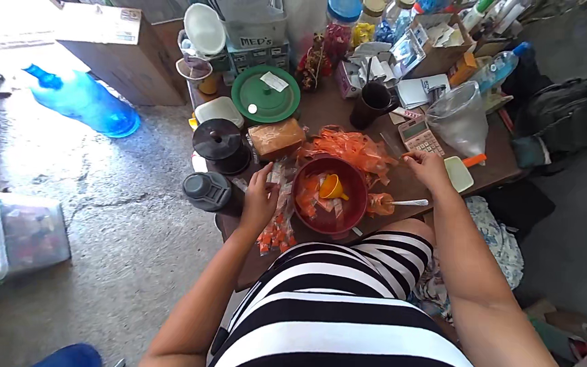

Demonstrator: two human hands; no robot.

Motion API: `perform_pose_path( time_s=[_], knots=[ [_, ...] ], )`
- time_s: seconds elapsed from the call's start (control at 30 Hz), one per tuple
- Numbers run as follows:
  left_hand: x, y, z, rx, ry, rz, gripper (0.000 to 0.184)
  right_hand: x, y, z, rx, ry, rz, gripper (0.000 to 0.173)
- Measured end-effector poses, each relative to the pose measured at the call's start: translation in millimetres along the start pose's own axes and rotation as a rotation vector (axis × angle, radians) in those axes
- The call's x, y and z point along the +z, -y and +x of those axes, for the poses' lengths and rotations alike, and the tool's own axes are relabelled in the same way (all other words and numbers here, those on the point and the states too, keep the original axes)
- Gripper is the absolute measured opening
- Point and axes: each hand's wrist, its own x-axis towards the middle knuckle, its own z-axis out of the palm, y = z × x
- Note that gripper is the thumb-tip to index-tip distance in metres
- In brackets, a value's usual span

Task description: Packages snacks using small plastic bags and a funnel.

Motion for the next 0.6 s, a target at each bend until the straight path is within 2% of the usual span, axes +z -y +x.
perform_pose_path(
  time_s=[0.17,0.3,0.47,0.53,0.6],
  knots=[
    [-8.5,0.7,-18.9,0.01,0.003,-0.096,0.05,-4.4,-46.7,38.6,0.137,0.134,-0.148,0.028],
    [-7.8,6.2,-28.7,0.009,-0.007,-0.105,0.044,7.9,-63.9,48.4,0.146,0.109,-0.206,0.029],
    [0.2,-3.0,-25.2,0.036,0.005,-0.145,0.041,31.1,-88.1,67.6,0.146,0.117,-0.282,0.05],
    [4.6,-10.2,-20.6,0.062,0.014,-0.159,0.039,36.9,-86.3,69.9,0.152,0.118,-0.313,0.047],
    [9.2,-18.9,-15.4,0.075,0.018,-0.178,0.037,41.4,-82.4,70.1,0.148,0.109,-0.339,0.035]
  ],
)
